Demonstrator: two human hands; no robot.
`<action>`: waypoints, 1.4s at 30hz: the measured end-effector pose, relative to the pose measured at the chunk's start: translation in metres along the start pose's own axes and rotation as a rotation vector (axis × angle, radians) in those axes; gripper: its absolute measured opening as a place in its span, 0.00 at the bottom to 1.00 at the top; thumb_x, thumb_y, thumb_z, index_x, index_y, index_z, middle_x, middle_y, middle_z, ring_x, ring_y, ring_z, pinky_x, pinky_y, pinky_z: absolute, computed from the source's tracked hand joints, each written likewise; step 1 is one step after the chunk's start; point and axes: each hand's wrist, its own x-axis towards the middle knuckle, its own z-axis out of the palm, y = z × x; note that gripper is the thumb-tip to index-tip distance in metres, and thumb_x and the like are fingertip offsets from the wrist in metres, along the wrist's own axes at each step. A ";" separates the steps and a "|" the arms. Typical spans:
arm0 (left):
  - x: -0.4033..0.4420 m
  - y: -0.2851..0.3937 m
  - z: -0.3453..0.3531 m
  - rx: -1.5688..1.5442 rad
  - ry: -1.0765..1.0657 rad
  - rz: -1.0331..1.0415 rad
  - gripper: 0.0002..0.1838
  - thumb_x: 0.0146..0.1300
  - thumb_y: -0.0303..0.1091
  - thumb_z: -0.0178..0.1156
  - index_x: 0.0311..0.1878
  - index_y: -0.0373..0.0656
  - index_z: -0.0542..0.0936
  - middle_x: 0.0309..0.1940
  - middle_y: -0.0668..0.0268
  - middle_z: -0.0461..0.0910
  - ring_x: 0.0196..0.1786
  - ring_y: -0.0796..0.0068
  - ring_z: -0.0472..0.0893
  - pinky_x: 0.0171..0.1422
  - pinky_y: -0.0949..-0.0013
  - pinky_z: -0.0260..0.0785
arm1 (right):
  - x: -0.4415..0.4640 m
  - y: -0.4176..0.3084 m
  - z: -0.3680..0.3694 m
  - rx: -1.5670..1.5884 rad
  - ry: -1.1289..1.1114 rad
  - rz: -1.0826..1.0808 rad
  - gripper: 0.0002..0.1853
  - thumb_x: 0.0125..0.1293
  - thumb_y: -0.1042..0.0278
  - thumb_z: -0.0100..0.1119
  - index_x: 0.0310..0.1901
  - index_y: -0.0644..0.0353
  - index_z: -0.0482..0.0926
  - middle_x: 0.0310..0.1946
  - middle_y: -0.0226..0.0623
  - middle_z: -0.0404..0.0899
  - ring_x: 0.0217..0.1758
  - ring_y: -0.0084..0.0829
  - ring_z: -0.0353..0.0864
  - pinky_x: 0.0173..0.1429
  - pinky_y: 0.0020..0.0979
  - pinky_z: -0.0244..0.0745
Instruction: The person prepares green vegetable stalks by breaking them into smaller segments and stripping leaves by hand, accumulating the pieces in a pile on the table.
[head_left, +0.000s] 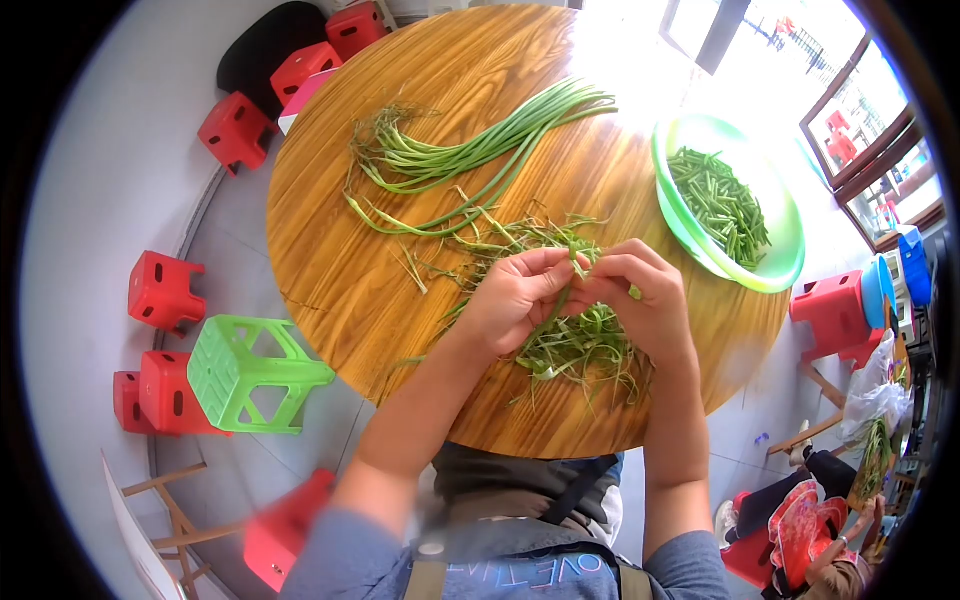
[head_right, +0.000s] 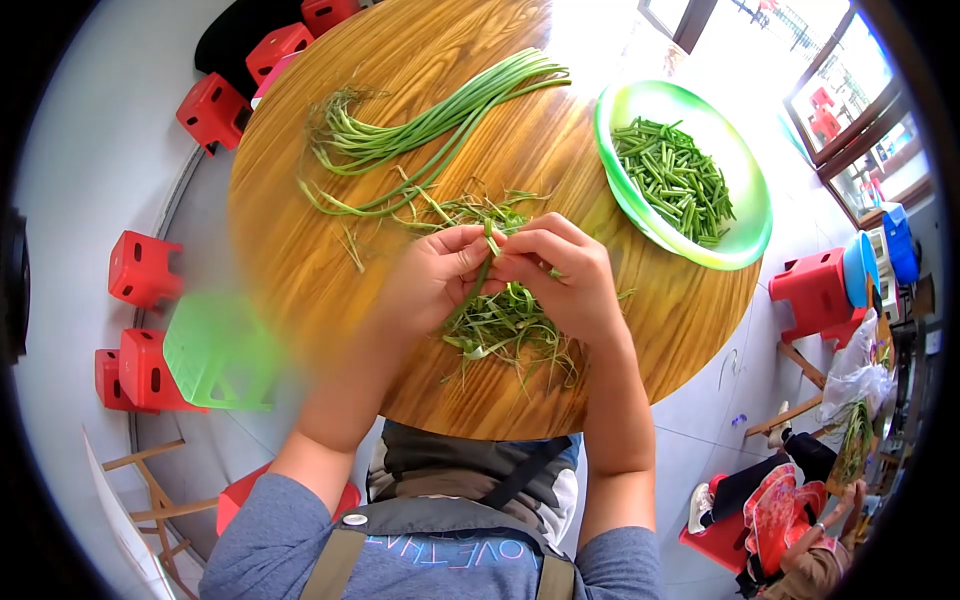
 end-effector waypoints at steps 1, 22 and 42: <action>-0.001 0.000 0.001 -0.025 0.027 -0.009 0.11 0.68 0.32 0.50 0.49 0.38 0.75 0.36 0.61 0.80 0.40 0.72 0.80 0.43 0.71 0.75 | 0.000 0.001 -0.007 0.005 -0.032 -0.003 0.05 0.52 0.82 0.63 0.32 0.66 0.79 0.27 0.33 0.74 0.28 0.24 0.75 0.32 0.23 0.70; -0.006 0.015 0.005 0.204 0.113 0.123 0.13 0.67 0.39 0.53 0.44 0.38 0.77 0.29 0.67 0.79 0.26 0.83 0.73 0.29 0.79 0.66 | -0.001 0.011 -0.012 -0.173 -0.080 0.271 0.06 0.56 0.72 0.63 0.36 0.62 0.82 0.22 0.33 0.72 0.25 0.22 0.70 0.30 0.24 0.65; -0.007 0.001 0.009 0.678 0.020 0.054 0.11 0.64 0.32 0.54 0.41 0.34 0.80 0.28 0.69 0.79 0.28 0.84 0.74 0.33 0.79 0.68 | -0.001 0.014 0.000 0.404 0.241 0.484 0.08 0.61 0.71 0.61 0.38 0.65 0.79 0.26 0.22 0.75 0.30 0.11 0.70 0.34 0.15 0.65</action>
